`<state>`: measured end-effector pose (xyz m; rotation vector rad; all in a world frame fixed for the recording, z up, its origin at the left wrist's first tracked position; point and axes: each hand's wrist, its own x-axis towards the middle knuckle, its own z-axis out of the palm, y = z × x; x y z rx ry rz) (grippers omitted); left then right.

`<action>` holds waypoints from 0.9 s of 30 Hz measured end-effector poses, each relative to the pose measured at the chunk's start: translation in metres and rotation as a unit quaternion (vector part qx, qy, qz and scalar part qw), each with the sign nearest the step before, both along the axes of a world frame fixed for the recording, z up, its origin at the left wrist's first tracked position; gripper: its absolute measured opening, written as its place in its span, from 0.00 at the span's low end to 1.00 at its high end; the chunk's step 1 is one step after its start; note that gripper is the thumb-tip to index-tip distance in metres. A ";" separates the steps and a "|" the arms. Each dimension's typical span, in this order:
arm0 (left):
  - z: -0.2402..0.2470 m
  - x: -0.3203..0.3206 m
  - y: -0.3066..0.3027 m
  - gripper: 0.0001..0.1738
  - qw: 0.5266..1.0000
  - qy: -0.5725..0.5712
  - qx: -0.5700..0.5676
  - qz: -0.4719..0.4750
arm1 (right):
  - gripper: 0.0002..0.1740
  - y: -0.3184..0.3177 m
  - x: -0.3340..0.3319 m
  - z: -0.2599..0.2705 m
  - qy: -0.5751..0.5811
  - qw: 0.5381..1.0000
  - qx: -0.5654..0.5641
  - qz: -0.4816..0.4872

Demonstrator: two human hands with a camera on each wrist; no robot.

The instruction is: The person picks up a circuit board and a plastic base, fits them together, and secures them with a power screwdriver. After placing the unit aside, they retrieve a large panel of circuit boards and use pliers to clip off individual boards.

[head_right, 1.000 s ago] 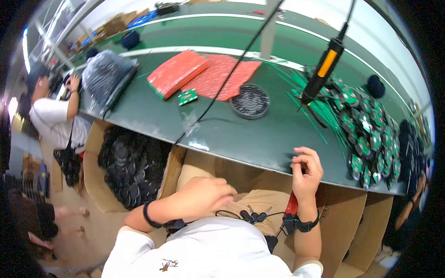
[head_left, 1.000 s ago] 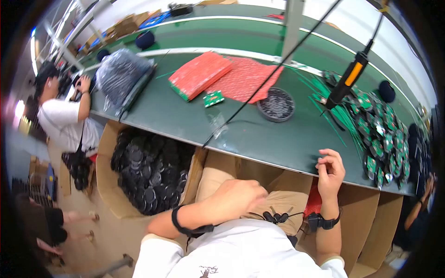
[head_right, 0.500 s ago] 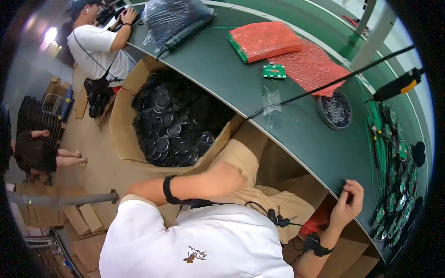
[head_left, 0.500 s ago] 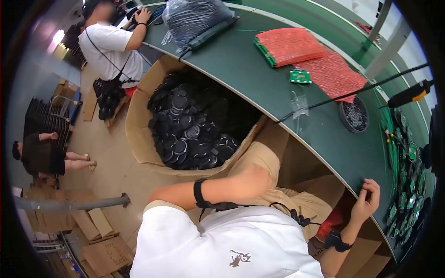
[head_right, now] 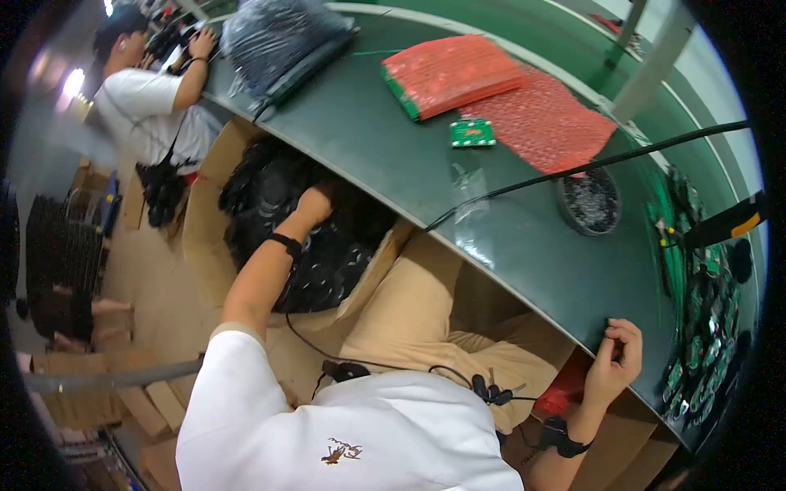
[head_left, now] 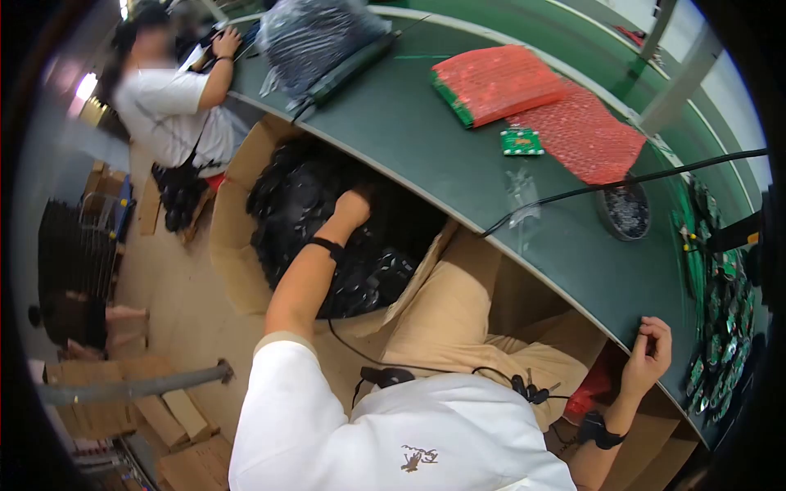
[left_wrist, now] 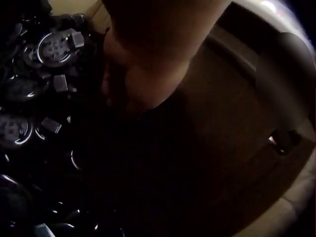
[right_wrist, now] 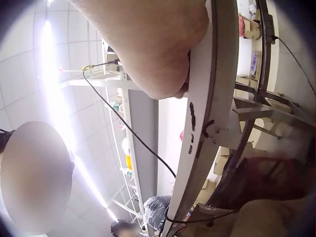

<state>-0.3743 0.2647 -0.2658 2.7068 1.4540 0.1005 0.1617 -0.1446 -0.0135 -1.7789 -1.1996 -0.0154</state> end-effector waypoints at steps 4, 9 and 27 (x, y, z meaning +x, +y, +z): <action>-0.021 0.026 0.007 0.39 0.988 0.102 -0.088 0.081 | 0.08 0.004 -0.005 0.010 0.011 1.000 -0.002 0.000; -0.037 0.025 0.003 0.29 0.992 0.085 -0.017 0.086 | 0.11 0.048 -0.059 0.067 -0.011 0.993 -0.020 0.112; 0.061 0.026 -0.063 0.25 0.955 -0.028 -0.118 0.270 | 0.10 0.269 -0.133 0.040 -0.320 0.923 -0.153 0.148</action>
